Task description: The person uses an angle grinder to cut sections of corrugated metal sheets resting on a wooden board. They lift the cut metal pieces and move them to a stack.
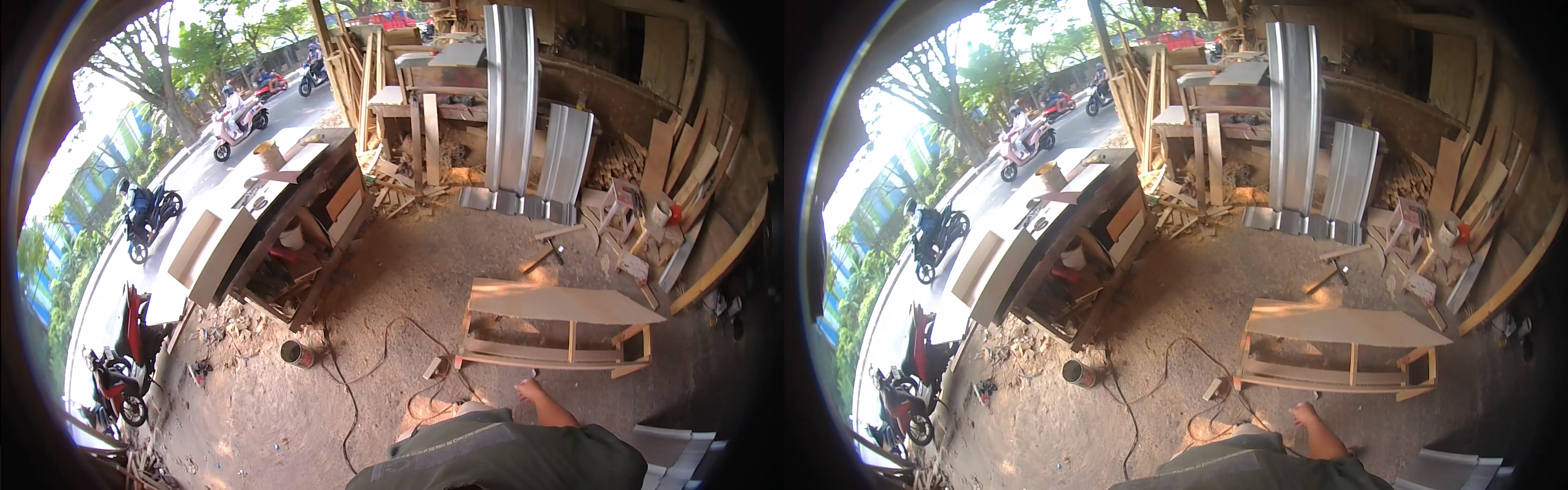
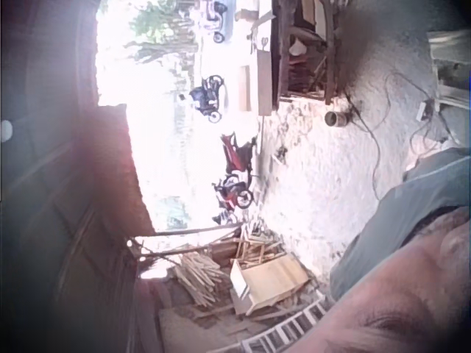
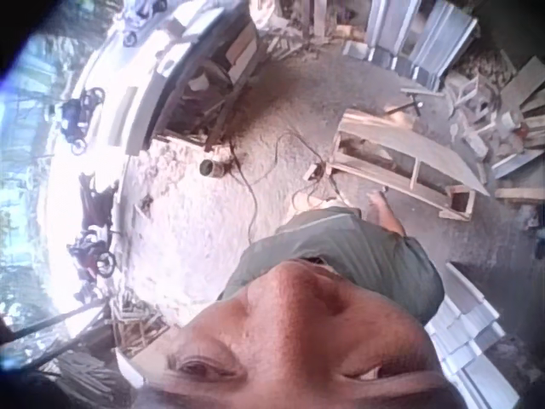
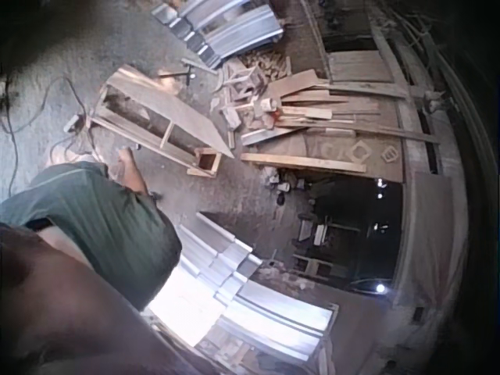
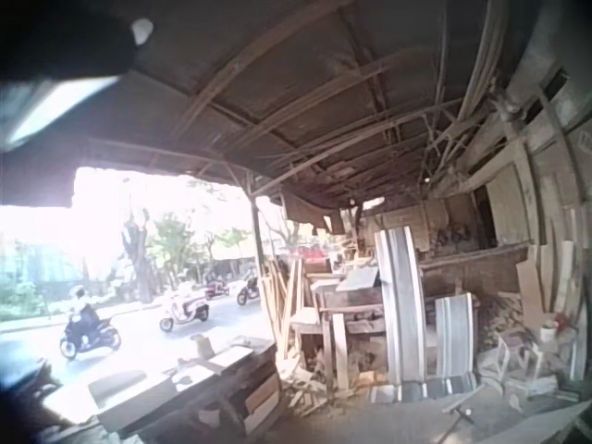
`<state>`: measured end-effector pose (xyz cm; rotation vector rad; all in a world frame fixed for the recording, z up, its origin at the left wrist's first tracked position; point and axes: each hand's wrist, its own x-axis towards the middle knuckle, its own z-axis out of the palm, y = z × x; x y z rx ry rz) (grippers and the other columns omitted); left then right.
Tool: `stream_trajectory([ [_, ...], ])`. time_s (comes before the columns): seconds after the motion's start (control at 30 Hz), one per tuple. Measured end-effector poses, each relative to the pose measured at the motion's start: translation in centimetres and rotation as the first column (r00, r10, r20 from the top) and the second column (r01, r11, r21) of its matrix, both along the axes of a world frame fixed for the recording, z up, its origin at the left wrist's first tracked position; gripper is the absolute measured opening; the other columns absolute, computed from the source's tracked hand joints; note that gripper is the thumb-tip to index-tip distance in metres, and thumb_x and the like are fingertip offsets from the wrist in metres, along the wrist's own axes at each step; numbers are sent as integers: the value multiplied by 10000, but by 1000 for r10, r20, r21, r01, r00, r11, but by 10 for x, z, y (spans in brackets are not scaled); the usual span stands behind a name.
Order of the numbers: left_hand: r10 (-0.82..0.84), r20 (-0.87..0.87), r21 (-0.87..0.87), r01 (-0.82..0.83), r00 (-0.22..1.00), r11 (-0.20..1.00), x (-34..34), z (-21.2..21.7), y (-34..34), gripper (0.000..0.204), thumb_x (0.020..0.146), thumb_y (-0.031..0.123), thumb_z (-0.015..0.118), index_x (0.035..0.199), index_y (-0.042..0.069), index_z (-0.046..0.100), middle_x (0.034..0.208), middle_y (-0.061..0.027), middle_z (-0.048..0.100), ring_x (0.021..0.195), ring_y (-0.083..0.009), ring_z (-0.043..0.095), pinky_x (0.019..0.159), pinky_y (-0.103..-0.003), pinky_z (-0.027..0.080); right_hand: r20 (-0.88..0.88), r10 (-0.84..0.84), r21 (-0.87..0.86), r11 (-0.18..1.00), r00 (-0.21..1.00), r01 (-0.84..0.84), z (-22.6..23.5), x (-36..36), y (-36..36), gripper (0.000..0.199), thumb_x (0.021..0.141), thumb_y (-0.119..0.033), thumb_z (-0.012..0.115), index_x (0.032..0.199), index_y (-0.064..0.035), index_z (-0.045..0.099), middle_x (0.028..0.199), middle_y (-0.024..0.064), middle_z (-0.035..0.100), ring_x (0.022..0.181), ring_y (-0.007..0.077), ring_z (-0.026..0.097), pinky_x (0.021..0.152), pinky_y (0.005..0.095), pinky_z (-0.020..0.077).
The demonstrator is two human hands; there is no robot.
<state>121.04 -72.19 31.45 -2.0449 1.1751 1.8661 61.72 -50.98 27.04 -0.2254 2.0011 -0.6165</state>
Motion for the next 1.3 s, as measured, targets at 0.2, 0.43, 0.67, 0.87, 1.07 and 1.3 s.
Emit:
stream_trajectory([
  [0.2,17,151,-1,-17,988,1000,-16,-14,-63,535,959,457,666,1283,38,587,1032,-176,712,783,-284,721,575,-420,521,-171,504,99,864,847,-494,32,-67,-194,321,948,-333,698,1036,-24,715,825,111,719,706,233,726,585,396,584],
  [0.43,499,-111,-104,-509,859,854,-61,-18,-190,452,1016,419,584,1267,43,582,1089,-153,716,843,-287,725,657,-447,528,-273,495,-48,850,825,-525,57,-74,-351,327,941,-351,697,1003,-31,716,783,92,721,619,191,683,567,362,553],
  [0.67,-329,-41,-187,316,943,930,-107,-58,-327,425,1003,443,610,1254,101,603,1054,-122,713,785,-293,725,669,-485,500,-130,313,39,950,941,-310,12,-67,-378,354,928,-332,689,1006,13,699,725,121,703,585,228,694,530,375,549],
  [0.87,-217,-22,34,218,976,975,-79,-25,-535,441,989,471,623,1265,128,595,1033,-113,709,768,-292,721,672,-483,490,-47,-14,142,990,999,20,21,-32,-388,350,915,-301,685,1041,25,708,855,157,738,685,257,743,564,393,583],
  [1.07,-264,279,-180,321,923,930,-111,11,-772,498,944,488,679,1156,40,635,934,-116,716,645,-268,704,537,-405,481,-51,-297,2,955,953,298,31,-7,-441,342,912,-313,701,1036,4,727,859,131,739,701,230,741,612,384,592],
  [1.3,-149,-343,-276,52,927,960,-373,-4,-848,327,958,406,715,895,91,656,735,7,610,570,-142,598,474,-298,438,-239,-416,104,887,878,449,-21,-47,-483,752,905,-572,685,1413,-25,596,1288,227,684,1202,327,661,999,412,510],
])
